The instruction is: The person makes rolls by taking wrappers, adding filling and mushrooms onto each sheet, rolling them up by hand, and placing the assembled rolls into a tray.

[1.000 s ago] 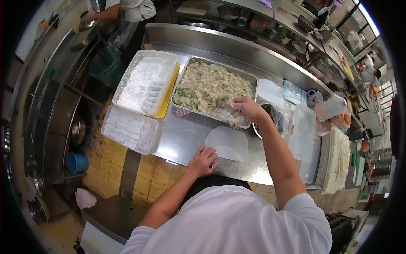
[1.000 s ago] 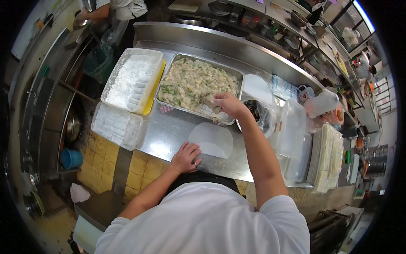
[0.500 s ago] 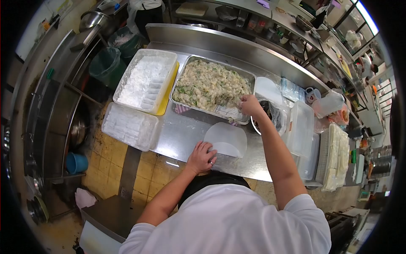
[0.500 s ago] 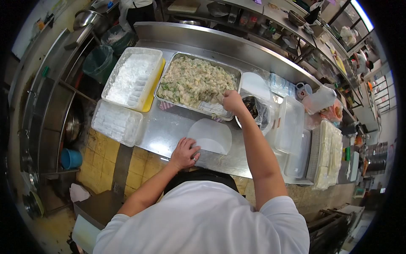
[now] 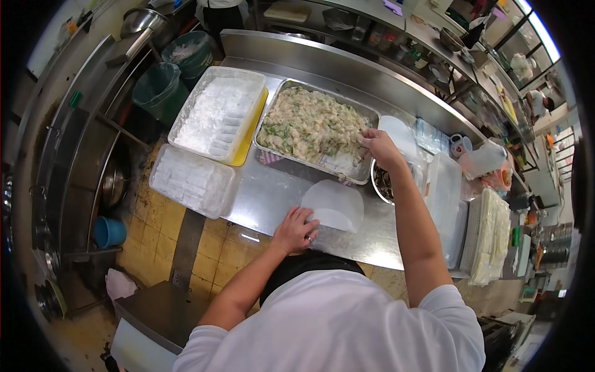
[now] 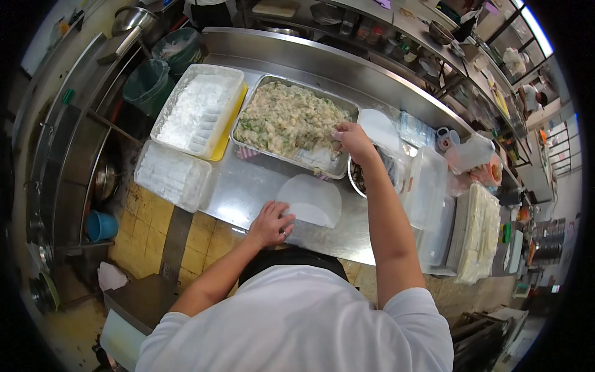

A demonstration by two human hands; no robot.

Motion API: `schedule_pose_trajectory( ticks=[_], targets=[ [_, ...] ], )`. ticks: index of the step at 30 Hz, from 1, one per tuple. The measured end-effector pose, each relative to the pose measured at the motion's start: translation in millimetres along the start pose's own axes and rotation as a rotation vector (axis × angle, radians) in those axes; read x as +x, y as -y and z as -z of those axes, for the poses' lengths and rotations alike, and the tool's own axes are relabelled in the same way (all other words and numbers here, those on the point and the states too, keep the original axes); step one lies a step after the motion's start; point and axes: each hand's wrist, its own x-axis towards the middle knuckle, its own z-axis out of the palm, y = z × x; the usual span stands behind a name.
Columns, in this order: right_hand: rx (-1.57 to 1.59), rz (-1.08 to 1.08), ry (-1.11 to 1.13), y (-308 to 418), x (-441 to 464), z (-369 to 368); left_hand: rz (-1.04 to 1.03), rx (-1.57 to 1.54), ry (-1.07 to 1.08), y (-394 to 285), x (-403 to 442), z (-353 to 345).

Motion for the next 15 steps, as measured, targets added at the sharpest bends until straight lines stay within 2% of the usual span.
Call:
schedule_pose_trajectory(
  ticks=[4,7,10,13,15],
  targets=[
    [0.241,0.031,0.031,1,1,-3,-0.004,-0.016,-0.010,1,-2,-3],
    [-0.226,-0.021,-0.022,-12,17,-6,-0.014,-0.014,-0.016,3,1,-3],
    [0.263,-0.096,0.012,-1,8,-8,-0.002,-0.018,-0.025,2,1,-3],
    [-0.006,-0.045,-0.058,4,8,-10,-0.009,-0.023,-0.025,2,-1,-2],
    [0.005,-0.022,-0.077,8,6,-13,-0.001,-0.013,-0.008,3,1,-1]
  ],
)
